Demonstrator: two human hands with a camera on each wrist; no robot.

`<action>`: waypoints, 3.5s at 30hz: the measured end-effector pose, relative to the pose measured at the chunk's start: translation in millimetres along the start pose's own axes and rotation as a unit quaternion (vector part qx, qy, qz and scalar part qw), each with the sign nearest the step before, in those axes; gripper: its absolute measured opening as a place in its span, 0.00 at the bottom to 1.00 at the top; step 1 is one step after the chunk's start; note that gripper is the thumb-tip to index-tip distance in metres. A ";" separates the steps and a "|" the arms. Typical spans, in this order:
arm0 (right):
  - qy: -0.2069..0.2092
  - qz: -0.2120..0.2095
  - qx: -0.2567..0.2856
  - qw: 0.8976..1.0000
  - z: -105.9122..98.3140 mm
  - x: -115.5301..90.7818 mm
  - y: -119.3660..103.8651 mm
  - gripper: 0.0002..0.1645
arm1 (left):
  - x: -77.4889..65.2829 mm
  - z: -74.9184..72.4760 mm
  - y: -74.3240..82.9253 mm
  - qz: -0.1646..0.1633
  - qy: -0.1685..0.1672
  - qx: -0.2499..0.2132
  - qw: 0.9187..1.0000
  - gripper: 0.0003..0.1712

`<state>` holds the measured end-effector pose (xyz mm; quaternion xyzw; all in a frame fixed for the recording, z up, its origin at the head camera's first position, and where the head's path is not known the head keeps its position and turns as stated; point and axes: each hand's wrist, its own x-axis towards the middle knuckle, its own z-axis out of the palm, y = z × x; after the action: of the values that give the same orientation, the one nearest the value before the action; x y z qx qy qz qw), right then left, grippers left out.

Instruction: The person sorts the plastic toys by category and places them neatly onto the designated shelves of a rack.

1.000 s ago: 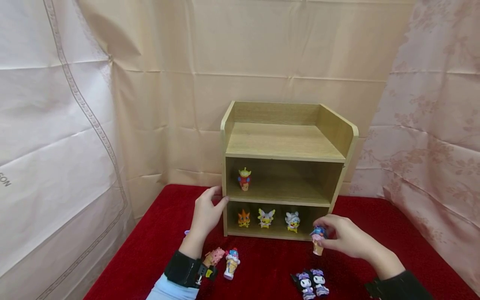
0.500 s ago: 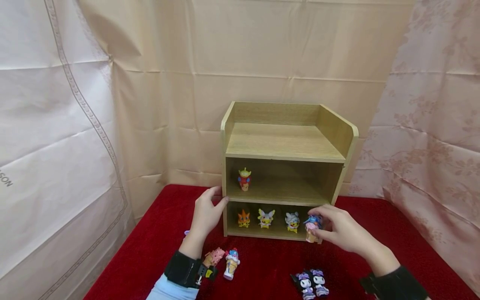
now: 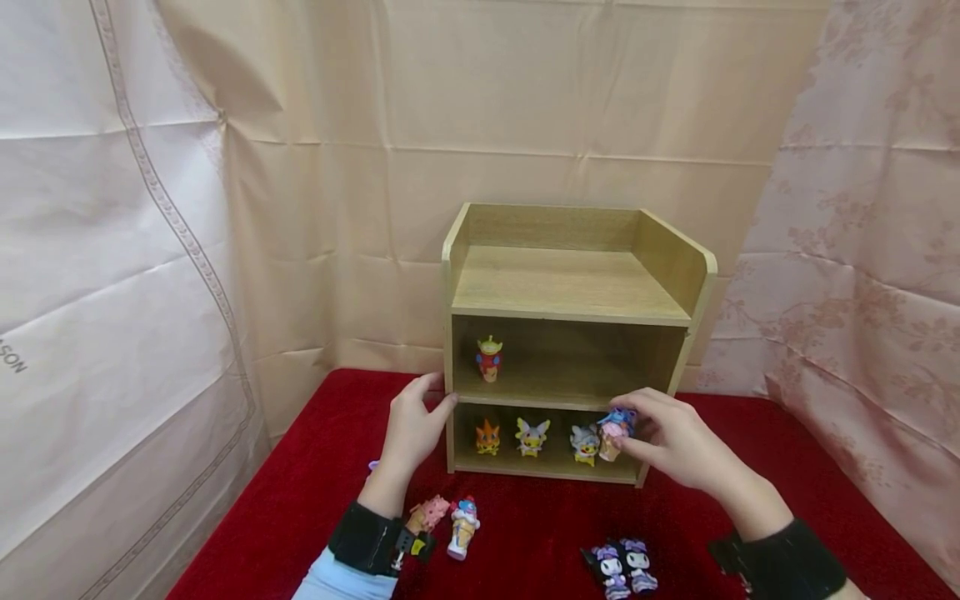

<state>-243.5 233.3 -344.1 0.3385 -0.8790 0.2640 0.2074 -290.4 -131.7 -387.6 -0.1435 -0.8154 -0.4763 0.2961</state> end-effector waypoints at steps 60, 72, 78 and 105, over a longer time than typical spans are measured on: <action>0.130 -0.146 -0.110 0.975 34.1 98.7 -25.0 0.28 | 0.5 -1.0 0.1 -0.002 -0.007 -0.005 1.000 0.17; 0.116 -0.121 -0.124 0.978 43.8 109.9 -23.8 0.27 | -0.1 -1.1 -0.5 0.002 -0.007 -0.005 1.000 0.18; 0.101 -0.110 -0.132 0.980 48.4 114.5 -26.7 0.27 | -0.1 -0.6 -0.9 0.006 -0.005 -0.011 1.000 0.18; 0.076 -0.091 -0.141 0.983 63.4 126.2 -24.1 0.26 | -0.1 -0.2 -1.2 -0.004 -0.009 -0.002 1.000 0.18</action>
<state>-324.8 118.5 -316.9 0.3635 -0.8545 0.1427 0.3426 -290.8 -132.5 -388.4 -0.1452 -0.8175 -0.4778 0.2869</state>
